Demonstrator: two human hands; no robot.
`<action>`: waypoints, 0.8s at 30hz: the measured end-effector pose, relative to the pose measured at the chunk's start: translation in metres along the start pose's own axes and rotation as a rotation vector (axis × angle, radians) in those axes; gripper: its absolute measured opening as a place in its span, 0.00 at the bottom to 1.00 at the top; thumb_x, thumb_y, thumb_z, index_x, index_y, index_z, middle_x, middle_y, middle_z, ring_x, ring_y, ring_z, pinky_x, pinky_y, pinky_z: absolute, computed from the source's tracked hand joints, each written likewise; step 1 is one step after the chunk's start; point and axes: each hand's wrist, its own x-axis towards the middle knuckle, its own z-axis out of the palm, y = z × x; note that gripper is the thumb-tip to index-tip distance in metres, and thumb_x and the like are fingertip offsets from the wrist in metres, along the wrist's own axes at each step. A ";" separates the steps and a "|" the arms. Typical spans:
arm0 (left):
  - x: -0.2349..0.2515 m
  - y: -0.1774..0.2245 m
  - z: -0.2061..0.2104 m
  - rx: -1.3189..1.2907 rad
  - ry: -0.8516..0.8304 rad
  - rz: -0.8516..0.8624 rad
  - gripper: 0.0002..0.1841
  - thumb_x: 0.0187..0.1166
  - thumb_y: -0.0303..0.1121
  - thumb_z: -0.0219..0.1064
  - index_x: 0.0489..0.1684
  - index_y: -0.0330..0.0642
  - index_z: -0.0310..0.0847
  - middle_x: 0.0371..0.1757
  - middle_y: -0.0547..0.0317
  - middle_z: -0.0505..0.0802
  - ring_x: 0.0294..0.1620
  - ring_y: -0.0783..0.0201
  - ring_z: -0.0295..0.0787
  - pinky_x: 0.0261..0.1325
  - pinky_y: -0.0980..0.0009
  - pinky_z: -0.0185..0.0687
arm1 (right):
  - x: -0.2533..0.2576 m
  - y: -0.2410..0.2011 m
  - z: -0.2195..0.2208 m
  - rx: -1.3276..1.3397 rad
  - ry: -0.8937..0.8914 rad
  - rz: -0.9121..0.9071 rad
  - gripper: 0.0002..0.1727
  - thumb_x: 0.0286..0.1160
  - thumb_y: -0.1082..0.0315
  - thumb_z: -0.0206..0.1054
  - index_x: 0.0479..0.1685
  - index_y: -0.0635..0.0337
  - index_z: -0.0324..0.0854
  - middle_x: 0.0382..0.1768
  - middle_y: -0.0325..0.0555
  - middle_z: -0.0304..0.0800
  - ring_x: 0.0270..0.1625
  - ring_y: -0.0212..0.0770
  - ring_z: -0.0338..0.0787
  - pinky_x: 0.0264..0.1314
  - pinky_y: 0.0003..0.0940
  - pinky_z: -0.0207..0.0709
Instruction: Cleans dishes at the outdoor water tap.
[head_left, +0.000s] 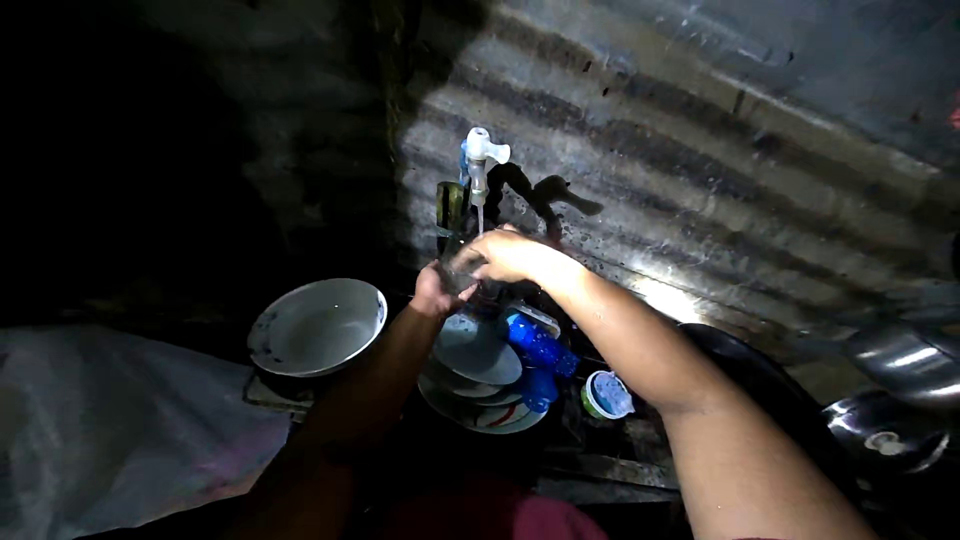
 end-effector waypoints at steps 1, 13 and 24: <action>0.002 0.002 -0.001 0.009 -0.014 -0.037 0.26 0.89 0.57 0.43 0.66 0.49 0.74 0.53 0.49 0.88 0.50 0.54 0.89 0.47 0.56 0.87 | 0.001 0.004 -0.006 -0.032 -0.080 0.035 0.16 0.83 0.68 0.67 0.66 0.54 0.89 0.66 0.55 0.90 0.74 0.55 0.84 0.84 0.65 0.60; -0.005 0.011 -0.011 0.096 -0.031 0.004 0.21 0.90 0.51 0.44 0.57 0.48 0.76 0.47 0.53 0.89 0.47 0.56 0.89 0.47 0.56 0.87 | 0.010 -0.011 0.029 0.306 0.215 0.096 0.17 0.91 0.62 0.59 0.57 0.65 0.88 0.52 0.56 0.95 0.57 0.48 0.94 0.69 0.51 0.81; -0.050 0.011 -0.020 1.103 -0.156 0.866 0.27 0.73 0.34 0.78 0.70 0.36 0.76 0.73 0.37 0.80 0.72 0.47 0.80 0.71 0.48 0.78 | 0.019 0.010 0.087 1.402 0.582 0.729 0.38 0.87 0.35 0.51 0.76 0.60 0.74 0.58 0.56 0.82 0.55 0.50 0.80 0.57 0.53 0.76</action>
